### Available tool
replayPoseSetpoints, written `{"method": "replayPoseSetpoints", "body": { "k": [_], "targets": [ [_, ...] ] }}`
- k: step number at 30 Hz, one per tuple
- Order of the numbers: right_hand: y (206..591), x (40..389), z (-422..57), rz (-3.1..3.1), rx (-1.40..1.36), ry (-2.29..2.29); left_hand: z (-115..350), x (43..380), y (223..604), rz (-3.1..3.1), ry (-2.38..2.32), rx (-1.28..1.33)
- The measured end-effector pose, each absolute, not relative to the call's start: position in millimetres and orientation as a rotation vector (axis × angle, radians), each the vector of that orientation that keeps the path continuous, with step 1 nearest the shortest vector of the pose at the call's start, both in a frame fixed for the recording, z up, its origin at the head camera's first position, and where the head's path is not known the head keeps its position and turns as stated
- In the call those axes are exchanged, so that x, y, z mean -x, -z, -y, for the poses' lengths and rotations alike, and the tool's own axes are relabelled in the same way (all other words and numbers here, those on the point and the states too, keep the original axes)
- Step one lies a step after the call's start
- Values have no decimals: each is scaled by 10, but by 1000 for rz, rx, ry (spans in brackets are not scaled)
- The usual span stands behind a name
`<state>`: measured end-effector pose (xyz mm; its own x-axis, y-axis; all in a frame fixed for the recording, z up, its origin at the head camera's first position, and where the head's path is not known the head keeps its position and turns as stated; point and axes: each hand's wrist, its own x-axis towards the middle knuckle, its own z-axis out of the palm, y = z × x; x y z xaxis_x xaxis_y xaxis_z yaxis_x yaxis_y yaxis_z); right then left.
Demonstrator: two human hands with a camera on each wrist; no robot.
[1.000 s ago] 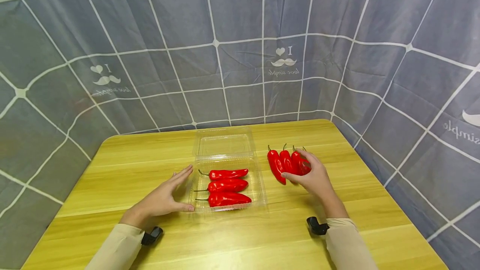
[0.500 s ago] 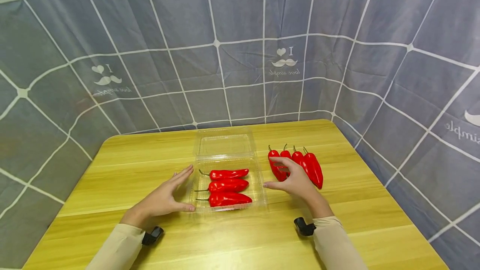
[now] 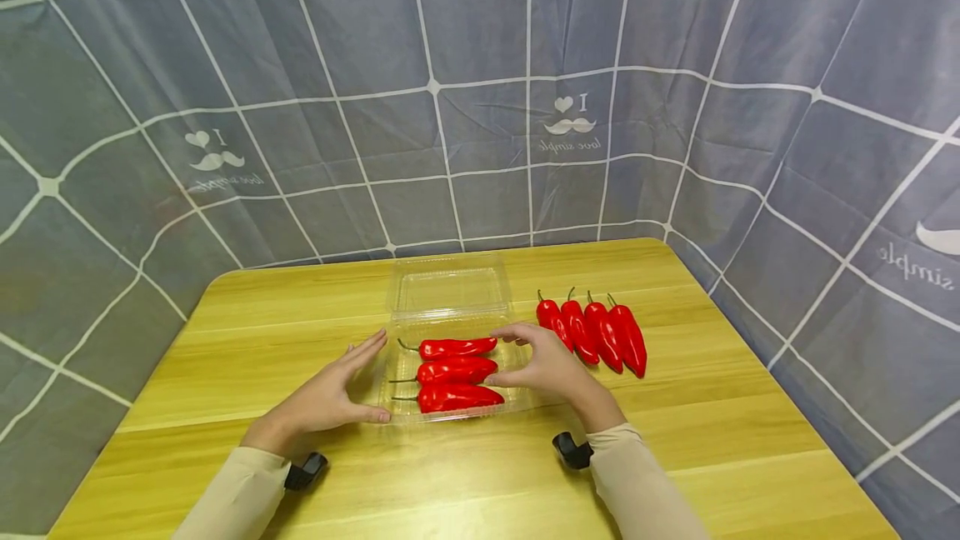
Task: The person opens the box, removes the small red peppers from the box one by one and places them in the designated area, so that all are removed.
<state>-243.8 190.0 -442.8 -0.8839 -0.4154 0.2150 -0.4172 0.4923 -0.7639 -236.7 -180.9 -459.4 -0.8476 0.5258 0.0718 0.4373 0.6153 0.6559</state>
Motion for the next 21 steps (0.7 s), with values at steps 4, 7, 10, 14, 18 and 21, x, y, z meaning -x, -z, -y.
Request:
{"method": "replayPoseSetpoints", "body": {
  "k": [4, 7, 10, 14, 18, 21],
  "targets": [
    [4421, 2441, -1777, 2757, -843, -1371, 1809, 2364, 4599, -2706, -1050, -805],
    [4439, 2445, -1708, 2798, -889, -1344, 1807, 2366, 4605, -2703, -1052, -808],
    [4444, 2452, -1643, 2833, -929, -1341, 1802, 2361, 4603, -2700, -1051, -807],
    [4423, 2465, -1554, 2871, -989, -1351, 1801, 2354, 4594, -2702, -1046, -791],
    [4406, 2477, -1493, 2941, -993, -1305, 1801, 2354, 4590, -2697, -1049, -791],
    [4401, 2491, -1460, 3011, -986, -1242, 1803, 2349, 4584, -2698, -1052, -794]
  ]
}}
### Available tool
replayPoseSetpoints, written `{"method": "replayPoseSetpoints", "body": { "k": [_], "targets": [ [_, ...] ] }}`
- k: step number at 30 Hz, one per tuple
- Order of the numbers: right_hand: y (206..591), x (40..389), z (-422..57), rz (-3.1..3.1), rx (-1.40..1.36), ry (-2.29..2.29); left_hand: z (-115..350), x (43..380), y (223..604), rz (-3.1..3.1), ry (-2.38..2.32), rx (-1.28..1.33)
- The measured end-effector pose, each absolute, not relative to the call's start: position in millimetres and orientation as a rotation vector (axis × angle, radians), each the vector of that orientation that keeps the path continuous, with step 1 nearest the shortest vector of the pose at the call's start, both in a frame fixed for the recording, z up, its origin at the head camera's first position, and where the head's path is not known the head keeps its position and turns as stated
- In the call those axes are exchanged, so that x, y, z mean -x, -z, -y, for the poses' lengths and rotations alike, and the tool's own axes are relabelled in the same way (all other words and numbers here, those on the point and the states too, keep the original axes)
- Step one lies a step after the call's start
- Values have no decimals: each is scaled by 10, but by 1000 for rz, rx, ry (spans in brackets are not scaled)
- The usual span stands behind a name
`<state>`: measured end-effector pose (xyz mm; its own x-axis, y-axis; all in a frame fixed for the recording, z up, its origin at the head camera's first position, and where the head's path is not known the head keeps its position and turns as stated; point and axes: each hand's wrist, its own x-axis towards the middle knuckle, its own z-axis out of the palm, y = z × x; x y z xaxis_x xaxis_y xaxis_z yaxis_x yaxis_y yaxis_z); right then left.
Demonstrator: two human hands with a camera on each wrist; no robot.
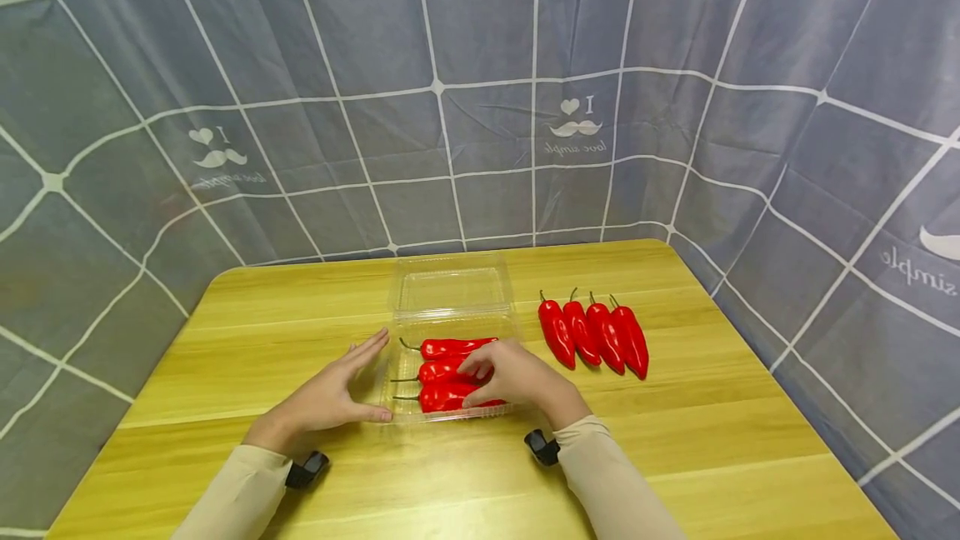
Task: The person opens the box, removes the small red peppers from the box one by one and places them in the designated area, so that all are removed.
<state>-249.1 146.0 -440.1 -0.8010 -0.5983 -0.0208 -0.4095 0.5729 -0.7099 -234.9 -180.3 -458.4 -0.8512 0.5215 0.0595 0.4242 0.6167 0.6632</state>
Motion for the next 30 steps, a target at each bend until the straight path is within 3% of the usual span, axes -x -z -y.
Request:
{"method": "replayPoseSetpoints", "body": {
  "k": [30],
  "targets": [
    [4411, 2500, -1359, -2511, 830, 898, 1811, 2345, 4581, -2698, -1057, -793]
  ]
}}
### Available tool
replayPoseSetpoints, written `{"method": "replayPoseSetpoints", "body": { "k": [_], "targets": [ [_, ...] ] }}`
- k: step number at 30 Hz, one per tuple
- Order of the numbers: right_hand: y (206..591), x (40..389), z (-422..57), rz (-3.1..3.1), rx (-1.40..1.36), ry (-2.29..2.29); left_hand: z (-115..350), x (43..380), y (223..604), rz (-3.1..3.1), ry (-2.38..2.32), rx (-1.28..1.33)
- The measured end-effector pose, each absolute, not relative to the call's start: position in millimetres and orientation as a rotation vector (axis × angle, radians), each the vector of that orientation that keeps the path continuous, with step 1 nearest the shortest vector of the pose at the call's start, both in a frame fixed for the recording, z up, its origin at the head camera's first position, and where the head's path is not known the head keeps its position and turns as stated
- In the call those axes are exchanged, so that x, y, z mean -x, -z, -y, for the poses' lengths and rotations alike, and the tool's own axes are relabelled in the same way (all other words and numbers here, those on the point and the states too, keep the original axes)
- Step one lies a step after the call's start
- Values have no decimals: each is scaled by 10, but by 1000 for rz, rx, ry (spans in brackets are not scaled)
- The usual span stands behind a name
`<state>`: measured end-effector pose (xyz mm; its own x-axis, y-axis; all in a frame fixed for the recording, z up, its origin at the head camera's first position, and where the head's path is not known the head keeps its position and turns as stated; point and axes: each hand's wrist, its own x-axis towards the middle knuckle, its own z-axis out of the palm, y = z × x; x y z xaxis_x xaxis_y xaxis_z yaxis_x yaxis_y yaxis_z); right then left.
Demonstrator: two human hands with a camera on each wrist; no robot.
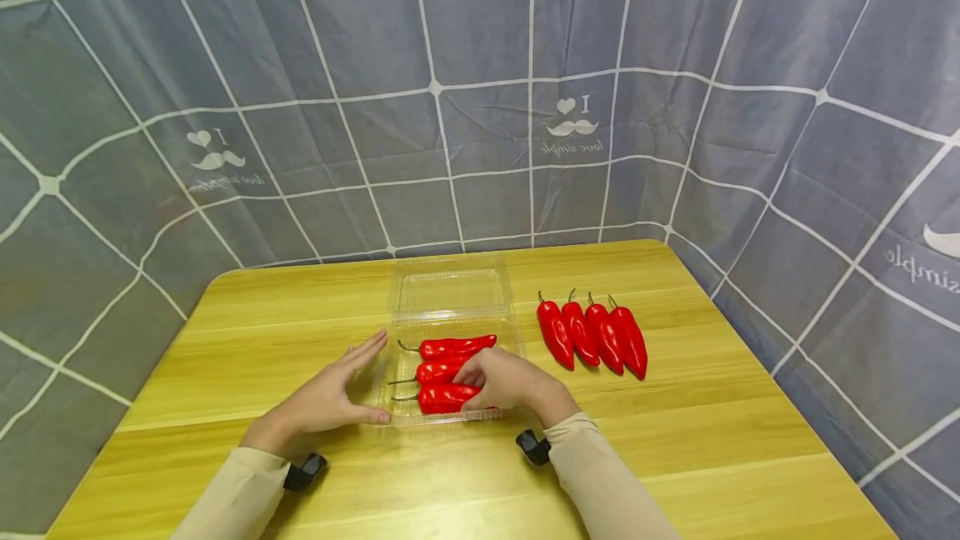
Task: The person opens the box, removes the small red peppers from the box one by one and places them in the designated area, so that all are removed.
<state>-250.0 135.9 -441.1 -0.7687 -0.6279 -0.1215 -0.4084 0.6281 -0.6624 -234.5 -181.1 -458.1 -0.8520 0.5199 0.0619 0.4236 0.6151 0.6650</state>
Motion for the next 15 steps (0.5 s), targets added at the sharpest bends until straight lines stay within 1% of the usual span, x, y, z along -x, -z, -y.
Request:
{"method": "replayPoseSetpoints", "body": {
  "k": [15],
  "targets": [
    [4402, 2527, -1405, -2515, 820, 1018, 1811, 2359, 4588, -2710, -1050, -833]
  ]
}}
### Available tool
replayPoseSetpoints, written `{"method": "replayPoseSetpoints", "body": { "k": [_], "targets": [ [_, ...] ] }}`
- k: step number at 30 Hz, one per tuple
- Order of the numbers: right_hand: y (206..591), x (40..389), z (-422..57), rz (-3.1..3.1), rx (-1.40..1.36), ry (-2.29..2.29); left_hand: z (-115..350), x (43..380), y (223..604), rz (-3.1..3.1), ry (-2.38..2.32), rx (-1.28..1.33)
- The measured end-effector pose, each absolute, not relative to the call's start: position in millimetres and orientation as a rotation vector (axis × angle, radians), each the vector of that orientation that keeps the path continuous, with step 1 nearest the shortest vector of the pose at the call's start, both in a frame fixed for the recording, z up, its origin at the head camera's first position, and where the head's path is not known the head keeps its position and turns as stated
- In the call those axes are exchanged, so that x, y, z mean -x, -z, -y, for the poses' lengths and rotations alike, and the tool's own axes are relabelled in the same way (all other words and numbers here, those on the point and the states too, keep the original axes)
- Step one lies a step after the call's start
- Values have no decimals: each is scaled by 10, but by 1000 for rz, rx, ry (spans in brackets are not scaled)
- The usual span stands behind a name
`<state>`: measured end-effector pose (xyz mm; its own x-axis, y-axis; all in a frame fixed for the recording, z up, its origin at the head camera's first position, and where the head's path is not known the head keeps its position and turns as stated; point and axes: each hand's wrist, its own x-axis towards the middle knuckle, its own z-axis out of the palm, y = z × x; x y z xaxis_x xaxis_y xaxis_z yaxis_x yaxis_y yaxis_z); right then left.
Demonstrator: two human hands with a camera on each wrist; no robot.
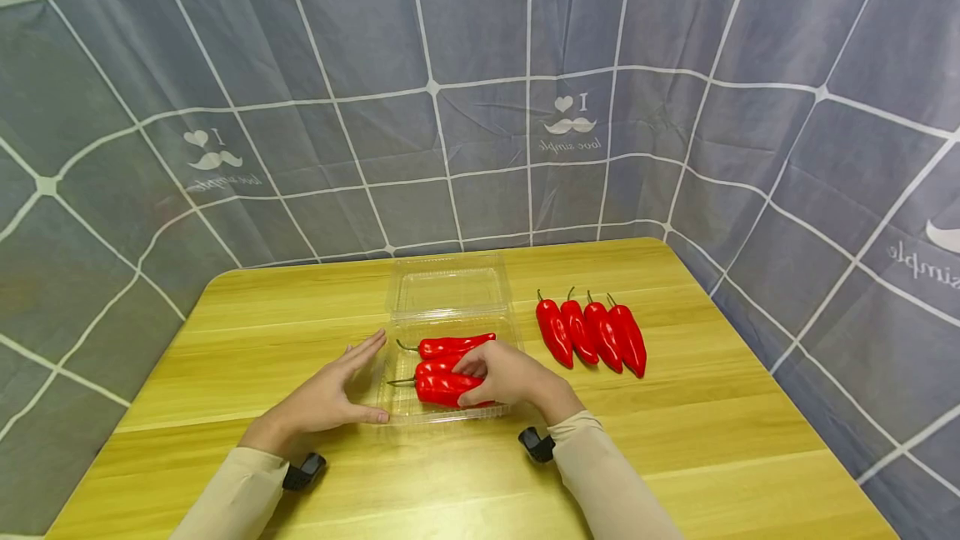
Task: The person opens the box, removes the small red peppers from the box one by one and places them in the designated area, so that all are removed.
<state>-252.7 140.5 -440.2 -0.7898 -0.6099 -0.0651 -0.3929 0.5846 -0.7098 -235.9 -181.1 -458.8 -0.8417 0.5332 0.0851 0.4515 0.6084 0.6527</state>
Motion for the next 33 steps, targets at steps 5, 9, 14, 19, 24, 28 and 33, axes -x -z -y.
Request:
{"method": "replayPoseSetpoints", "body": {
  "k": [5, 9, 14, 19, 24, 28, 33],
  "targets": [
    [4405, 2531, -1405, -2516, 802, 1047, 1812, 2362, 4597, -2704, -1060, -835],
    [4401, 2529, -1416, -2512, 792, 1084, 1811, 2358, 4595, -2698, -1066, -832],
    [4397, 2519, -1430, -2520, 737, 1169, 1810, 2357, 4601, -2700, -1060, -817],
    [4414, 2524, -1447, -2553, 694, 1279, 1807, 2357, 4611, -2704, -1058, -810],
    [4385, 2513, -1465, -2579, 618, 1407, 1811, 2359, 4601, -2705, -1061, -822],
    [4356, 2514, -1493, -2646, 557, 1507, 1815, 2359, 4594, -2704, -1058, -817],
    [4346, 2531, -1556, -2748, 471, 1624, 1816, 2363, 4596, -2707, -1060, -829]
  ]
}}
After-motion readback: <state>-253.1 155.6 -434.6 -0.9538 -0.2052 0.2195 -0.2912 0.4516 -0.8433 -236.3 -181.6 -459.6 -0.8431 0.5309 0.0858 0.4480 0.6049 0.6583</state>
